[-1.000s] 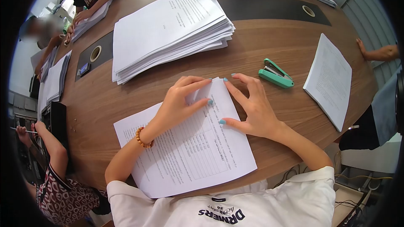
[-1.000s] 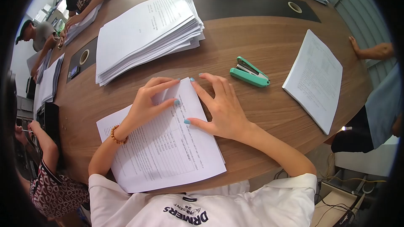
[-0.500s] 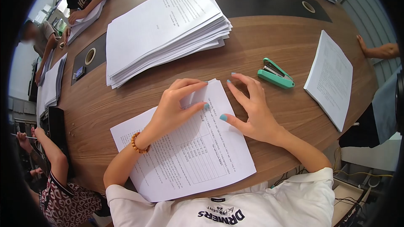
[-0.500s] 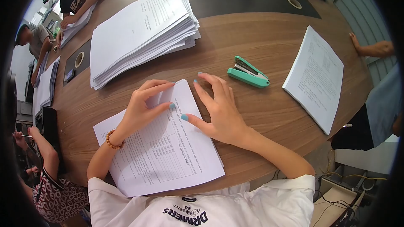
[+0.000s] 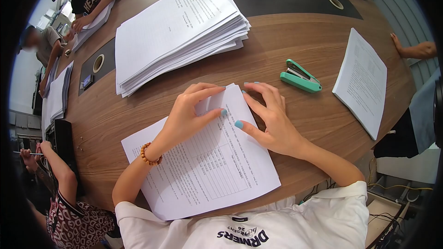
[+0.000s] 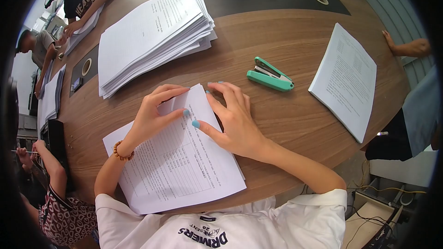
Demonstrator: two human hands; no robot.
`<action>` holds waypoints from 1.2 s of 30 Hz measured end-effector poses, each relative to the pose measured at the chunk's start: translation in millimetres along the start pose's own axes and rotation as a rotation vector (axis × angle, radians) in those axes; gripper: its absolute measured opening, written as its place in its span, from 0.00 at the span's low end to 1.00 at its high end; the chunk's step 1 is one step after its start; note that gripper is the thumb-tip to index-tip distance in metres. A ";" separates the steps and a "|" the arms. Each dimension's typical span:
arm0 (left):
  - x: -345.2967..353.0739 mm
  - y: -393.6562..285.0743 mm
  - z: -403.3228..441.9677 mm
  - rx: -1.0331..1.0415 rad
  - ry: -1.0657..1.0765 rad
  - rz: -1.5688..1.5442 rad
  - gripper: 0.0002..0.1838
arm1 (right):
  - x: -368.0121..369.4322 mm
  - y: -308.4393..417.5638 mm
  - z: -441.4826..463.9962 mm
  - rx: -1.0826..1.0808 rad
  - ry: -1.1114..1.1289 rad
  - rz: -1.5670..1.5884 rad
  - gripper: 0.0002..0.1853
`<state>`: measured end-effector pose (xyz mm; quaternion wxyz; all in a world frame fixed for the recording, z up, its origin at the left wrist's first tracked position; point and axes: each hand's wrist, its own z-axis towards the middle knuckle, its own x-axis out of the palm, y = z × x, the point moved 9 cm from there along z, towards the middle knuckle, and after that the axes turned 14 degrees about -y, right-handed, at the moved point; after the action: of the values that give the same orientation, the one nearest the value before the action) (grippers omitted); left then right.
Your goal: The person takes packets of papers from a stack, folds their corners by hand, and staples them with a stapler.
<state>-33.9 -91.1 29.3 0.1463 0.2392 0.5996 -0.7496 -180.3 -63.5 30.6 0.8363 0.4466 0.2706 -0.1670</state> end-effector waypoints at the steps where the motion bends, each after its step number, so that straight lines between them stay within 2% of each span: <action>1: 0.1 0.8 -0.1 -0.002 -0.001 -0.004 0.23 | 0.8 -0.8 -0.5 -0.003 0.014 -0.009 0.31; 9: -0.1 2.3 -1.5 0.055 -0.022 -0.014 0.23 | -4.4 1.9 -0.8 0.013 0.028 0.016 0.38; 11: 0.6 2.8 -1.6 0.049 -0.024 -0.024 0.23 | -1.1 8.5 -4.3 -0.095 0.047 -0.104 0.38; 14: 1.6 4.5 -2.1 0.032 -0.017 -0.043 0.24 | 1.0 10.4 -6.3 -0.138 0.037 -0.159 0.38; 26: -0.5 2.2 -1.7 0.104 0.001 -0.037 0.26 | -1.0 11.5 -4.4 -0.165 -0.007 -0.105 0.31; 36: -5.9 6.9 0.4 0.025 -0.078 -0.063 0.17 | 1.1 11.0 -5.8 -0.151 0.022 -0.097 0.30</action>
<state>-25.5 -93.6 26.8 0.1428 0.1927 0.5913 -0.7699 -175.4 -52.7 34.6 0.8555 0.3703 0.3129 -0.1818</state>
